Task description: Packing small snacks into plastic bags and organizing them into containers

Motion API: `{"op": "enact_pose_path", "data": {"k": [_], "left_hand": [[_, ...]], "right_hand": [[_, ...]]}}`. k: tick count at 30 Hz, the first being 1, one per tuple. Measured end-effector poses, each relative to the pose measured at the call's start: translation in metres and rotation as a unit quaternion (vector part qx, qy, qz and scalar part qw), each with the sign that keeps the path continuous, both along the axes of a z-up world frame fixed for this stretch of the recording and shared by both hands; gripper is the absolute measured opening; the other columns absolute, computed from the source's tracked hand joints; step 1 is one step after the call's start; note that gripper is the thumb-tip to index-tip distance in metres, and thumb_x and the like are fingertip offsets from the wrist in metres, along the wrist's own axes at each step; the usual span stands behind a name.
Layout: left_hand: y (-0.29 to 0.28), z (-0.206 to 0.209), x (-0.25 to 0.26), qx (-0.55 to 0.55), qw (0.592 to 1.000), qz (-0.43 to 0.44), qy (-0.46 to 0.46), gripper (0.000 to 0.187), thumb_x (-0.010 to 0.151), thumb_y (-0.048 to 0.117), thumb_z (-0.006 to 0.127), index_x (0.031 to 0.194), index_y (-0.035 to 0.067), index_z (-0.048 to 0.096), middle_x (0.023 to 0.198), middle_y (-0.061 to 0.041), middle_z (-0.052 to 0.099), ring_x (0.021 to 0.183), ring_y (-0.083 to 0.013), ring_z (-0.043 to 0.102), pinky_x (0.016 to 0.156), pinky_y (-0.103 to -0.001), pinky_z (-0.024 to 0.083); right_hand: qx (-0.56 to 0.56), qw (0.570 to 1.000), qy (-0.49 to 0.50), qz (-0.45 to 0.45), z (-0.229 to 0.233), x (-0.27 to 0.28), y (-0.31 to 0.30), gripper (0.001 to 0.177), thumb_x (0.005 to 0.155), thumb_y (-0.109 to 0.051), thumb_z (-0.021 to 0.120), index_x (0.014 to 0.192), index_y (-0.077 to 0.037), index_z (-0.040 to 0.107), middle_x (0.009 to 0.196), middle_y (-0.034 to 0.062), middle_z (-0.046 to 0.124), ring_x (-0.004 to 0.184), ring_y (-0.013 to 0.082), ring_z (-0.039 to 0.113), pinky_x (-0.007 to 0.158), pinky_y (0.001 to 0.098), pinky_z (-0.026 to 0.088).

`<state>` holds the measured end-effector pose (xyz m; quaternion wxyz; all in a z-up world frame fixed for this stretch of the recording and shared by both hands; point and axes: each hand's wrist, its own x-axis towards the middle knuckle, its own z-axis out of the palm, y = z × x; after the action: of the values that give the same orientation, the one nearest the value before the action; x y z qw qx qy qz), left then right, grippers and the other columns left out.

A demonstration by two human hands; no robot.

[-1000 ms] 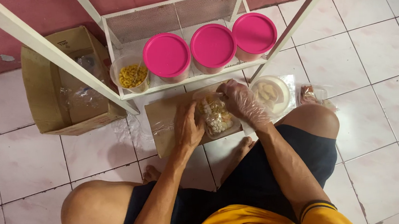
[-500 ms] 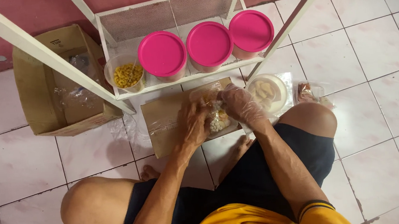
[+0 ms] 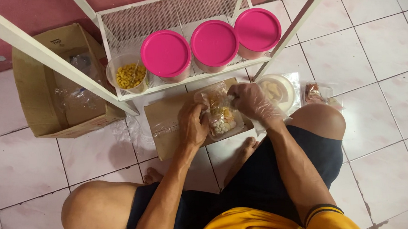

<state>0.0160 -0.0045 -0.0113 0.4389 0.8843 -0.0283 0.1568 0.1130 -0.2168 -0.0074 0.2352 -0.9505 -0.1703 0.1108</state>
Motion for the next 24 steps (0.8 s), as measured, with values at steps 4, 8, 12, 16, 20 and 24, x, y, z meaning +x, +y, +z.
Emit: {"op": "enact_pose_path", "data": {"k": [4,8,12,16,20,24], "left_hand": [[0.002,0.009,-0.001,-0.047,0.999,0.009,-0.01,0.015,0.078,0.0,0.071,0.091,0.007,0.068,0.085,-0.015,0.067,0.087,-0.0389,0.068,0.081,-0.046,0.054],[0.005,0.013,-0.002,-0.086,0.996,0.004,-0.019,0.014,0.08,-0.002,0.07,0.091,0.006,0.07,0.085,-0.015,0.068,0.088,-0.0395,0.069,0.08,-0.043,0.056],[0.006,0.008,0.001,-0.009,0.999,-0.019,-0.033,0.017,0.077,-0.003,0.073,0.091,0.006,0.071,0.086,-0.017,0.068,0.089,-0.0409,0.067,0.083,-0.049,0.053],[0.0,0.008,0.001,0.012,0.999,-0.025,-0.025,0.019,0.077,0.003,0.076,0.096,0.006,0.072,0.089,-0.017,0.069,0.092,-0.0396,0.067,0.086,-0.048,0.052],[-0.001,-0.004,0.002,0.024,1.0,-0.003,-0.018,0.017,0.078,0.004,0.075,0.094,0.007,0.07,0.09,-0.017,0.067,0.093,-0.0399,0.066,0.086,-0.049,0.052],[-0.001,-0.012,0.003,0.031,0.999,0.006,0.011,0.018,0.076,0.009,0.076,0.091,0.009,0.068,0.091,-0.014,0.064,0.094,-0.0376,0.064,0.085,-0.047,0.052]], "right_hand": [[0.056,0.997,0.022,-0.048,0.01,-0.001,0.001,0.025,0.076,-0.017,0.077,0.1,-0.019,0.076,0.083,0.0115,0.075,0.088,0.0345,0.074,0.077,0.0489,0.059],[0.089,0.993,0.057,-0.043,0.005,0.002,0.007,0.029,0.072,-0.022,0.079,0.1,-0.017,0.075,0.082,0.0104,0.073,0.087,0.0336,0.072,0.078,0.0498,0.057],[0.059,0.998,0.006,-0.025,-0.023,0.005,0.015,0.024,0.075,-0.024,0.078,0.098,-0.017,0.075,0.081,0.0137,0.072,0.084,0.0366,0.073,0.074,0.0512,0.057],[0.064,0.997,-0.007,-0.042,-0.057,0.008,0.017,0.026,0.073,-0.026,0.078,0.099,-0.021,0.074,0.08,0.0081,0.072,0.085,0.0314,0.073,0.075,0.0493,0.058],[0.042,0.999,-0.012,-0.029,-0.055,0.005,0.021,0.026,0.078,-0.027,0.075,0.103,-0.024,0.074,0.081,0.008,0.073,0.085,0.0316,0.074,0.076,0.0471,0.06],[0.053,0.999,0.003,-0.009,-0.047,0.004,0.022,0.032,0.077,-0.027,0.077,0.108,-0.019,0.073,0.083,0.0104,0.074,0.085,0.0348,0.074,0.075,0.0504,0.059]]}}
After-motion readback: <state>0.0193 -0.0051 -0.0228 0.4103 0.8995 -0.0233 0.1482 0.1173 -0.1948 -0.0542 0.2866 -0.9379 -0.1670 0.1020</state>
